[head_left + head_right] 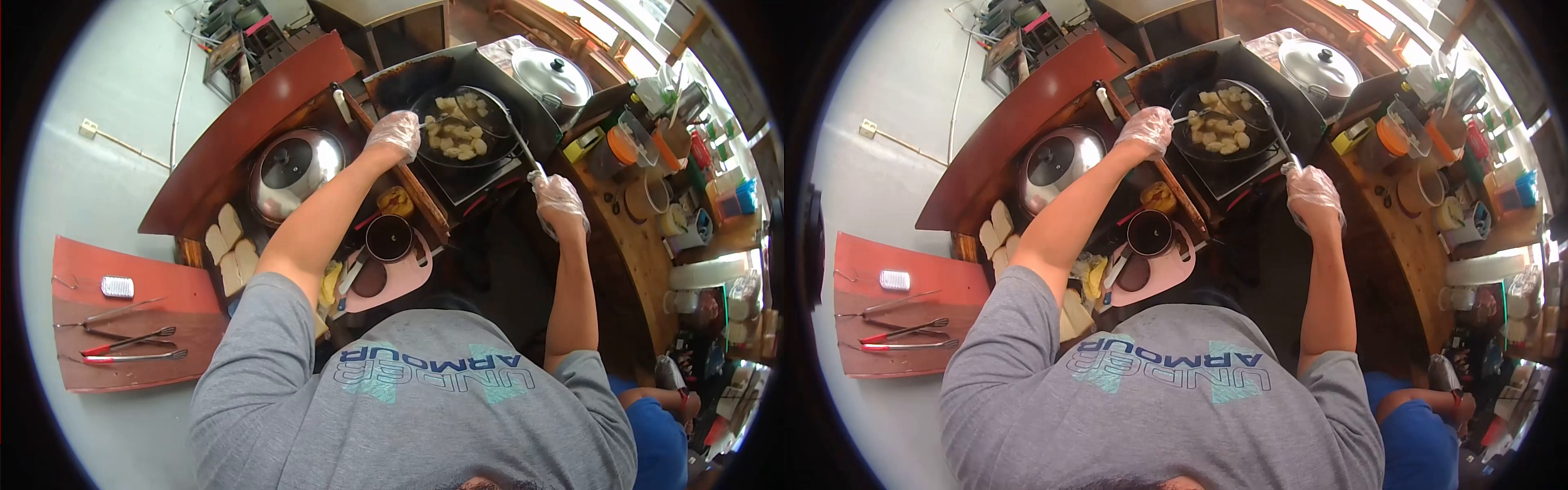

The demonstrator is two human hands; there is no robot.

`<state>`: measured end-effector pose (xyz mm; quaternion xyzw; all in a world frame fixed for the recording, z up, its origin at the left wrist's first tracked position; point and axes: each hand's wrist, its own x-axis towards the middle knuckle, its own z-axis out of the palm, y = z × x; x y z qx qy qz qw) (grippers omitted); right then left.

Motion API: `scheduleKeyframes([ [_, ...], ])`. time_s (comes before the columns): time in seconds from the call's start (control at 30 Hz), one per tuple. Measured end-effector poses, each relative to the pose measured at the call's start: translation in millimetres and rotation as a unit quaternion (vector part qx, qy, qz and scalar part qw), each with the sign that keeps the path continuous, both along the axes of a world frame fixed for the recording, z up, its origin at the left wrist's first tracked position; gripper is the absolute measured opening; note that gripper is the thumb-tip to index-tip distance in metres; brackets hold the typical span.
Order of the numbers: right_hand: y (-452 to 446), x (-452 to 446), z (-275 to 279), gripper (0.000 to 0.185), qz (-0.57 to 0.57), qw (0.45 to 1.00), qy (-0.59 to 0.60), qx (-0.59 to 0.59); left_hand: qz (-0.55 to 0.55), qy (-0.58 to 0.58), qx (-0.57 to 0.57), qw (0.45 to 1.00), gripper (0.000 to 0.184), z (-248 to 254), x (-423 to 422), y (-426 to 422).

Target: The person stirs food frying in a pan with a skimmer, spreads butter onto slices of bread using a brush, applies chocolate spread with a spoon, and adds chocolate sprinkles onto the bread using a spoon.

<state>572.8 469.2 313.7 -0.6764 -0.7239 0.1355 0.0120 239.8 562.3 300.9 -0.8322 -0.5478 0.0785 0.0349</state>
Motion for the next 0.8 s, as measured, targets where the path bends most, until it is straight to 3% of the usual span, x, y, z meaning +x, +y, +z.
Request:
scheduleKeyframes([
  [0.03, -6, -3, 10, 0.040, -0.043, 0.999, 0.020, 0.016, 0.019, -0.014, 0.020, 1.000, 0.014, 11, 3, -6],
  [0.07, -4, -2, 9, 0.043, -0.051, 0.998, 0.025, 0.013, 0.068, -0.110, 0.072, 0.989, 0.011, 4, 2, -3],
  [0.2, 28, -5, -34, 0.045, -0.043, 0.998, 0.029, 0.044, 0.012, -0.086, 0.144, 0.986, 0.014, -6, 17, 6],
  [0.37, 40, -39, -20, 0.038, -0.074, 0.997, 0.032, 0.005, 0.008, -0.083, 0.060, 0.995, 0.014, -50, 49, 4],
  [0.43, 43, -43, -20, 0.037, -0.059, 0.998, 0.017, -0.011, 0.015, -0.097, 0.040, 0.994, 0.015, -34, 45, -8],
  [0.5, 45, -46, -21, 0.036, -0.048, 0.998, 0.003, -0.030, -0.067, -0.034, 0.045, 0.996, 0.015, -15, 31, -14],
  [0.53, 47, -47, -20, 0.035, -0.044, 0.998, -0.002, -0.034, -0.016, -0.090, 0.054, 0.994, 0.014, -5, 28, -17],
  [0.57, 49, -46, -20, 0.034, -0.040, 0.999, -0.007, -0.036, -0.024, -0.054, 0.042, 0.997, 0.013, 5, 23, -23],
  [0.8, 70, -42, -38, 0.032, -0.027, 1.000, -0.001, -0.002, -0.031, -0.031, 0.044, 0.998, 0.012, 6, -4, -35],
])
